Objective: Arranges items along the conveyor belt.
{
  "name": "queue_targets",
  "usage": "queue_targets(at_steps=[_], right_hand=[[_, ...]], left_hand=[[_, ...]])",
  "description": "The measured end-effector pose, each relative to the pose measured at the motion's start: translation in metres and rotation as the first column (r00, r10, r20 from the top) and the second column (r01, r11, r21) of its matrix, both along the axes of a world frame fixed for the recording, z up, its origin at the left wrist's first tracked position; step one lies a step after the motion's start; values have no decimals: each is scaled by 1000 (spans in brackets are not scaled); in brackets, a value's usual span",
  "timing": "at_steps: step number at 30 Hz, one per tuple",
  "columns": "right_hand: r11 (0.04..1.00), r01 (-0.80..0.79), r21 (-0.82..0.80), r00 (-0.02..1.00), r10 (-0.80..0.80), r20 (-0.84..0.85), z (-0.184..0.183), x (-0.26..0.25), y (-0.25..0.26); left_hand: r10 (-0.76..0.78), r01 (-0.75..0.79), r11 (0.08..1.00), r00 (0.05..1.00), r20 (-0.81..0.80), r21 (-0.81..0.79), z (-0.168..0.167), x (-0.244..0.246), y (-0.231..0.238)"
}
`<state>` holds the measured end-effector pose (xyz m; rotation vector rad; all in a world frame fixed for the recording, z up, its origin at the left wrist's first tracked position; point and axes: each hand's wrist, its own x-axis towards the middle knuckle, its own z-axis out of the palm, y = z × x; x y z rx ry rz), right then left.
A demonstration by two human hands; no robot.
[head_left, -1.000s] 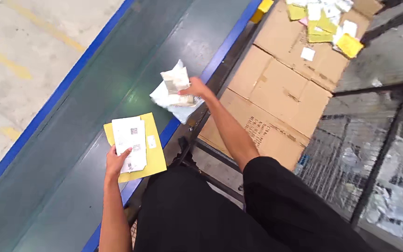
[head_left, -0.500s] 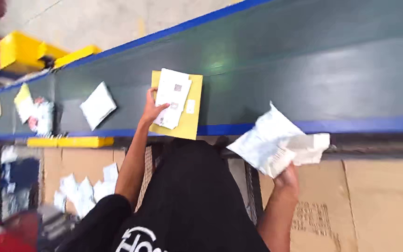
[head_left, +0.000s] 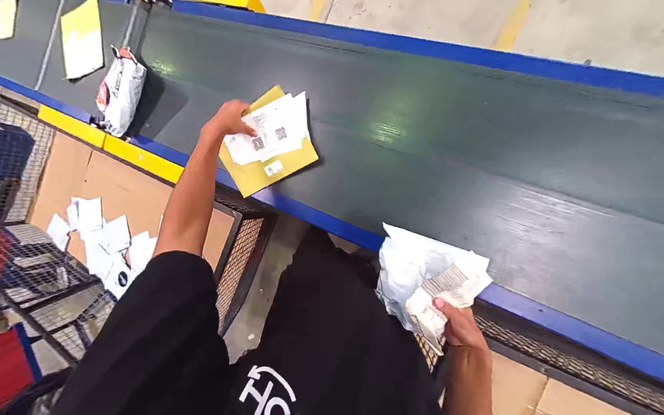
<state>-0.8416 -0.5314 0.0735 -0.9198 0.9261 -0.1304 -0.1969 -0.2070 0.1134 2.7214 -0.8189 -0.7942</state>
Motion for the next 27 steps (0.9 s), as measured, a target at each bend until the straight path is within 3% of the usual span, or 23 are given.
queue_targets(at_steps=[3,6,9,12,15,18,21,24,25,26,27], right_hand=[[999,40,-18,999,-40,1,1,24,13],[992,127,-19,992,-127,28,3,38,30],[972,233,-30,971,-230,66,3,43,47],[916,400,-34,915,-396,81,5,29,59],[774,634,-1,771,-631,90,35,-10,82],[581,814,-4,568,-794,215,59,-87,105],[374,919,-127,395,-862,318,78,-151,140],[35,873,-487,243,-896,371,113,-182,167],[-84,845,-528,131,-925,357,130,-188,164],[-94,851,-518,-72,-995,62,174,-185,141],[-70,865,-496,-249,-920,-304,212,-183,103]], left_hand=[[-142,144,989,988,-57,35,-40,22,-40],[-143,168,979,970,-198,115,-42,-14,-86],[-150,176,983,927,-344,44,-42,-65,-104],[-88,45,995,849,-521,-94,-24,-132,-118],[-139,-6,978,733,-666,-210,-1,-199,-158],[-244,-10,950,601,-761,-313,-15,-315,-258],[-455,122,885,428,-781,-448,1,-499,-390],[-740,110,670,184,-648,-734,36,-716,-499],[-806,80,587,144,-574,-806,56,-765,-516],[-834,31,543,141,-534,-839,87,-790,-521],[-833,-42,526,176,-525,-849,120,-800,-511]])
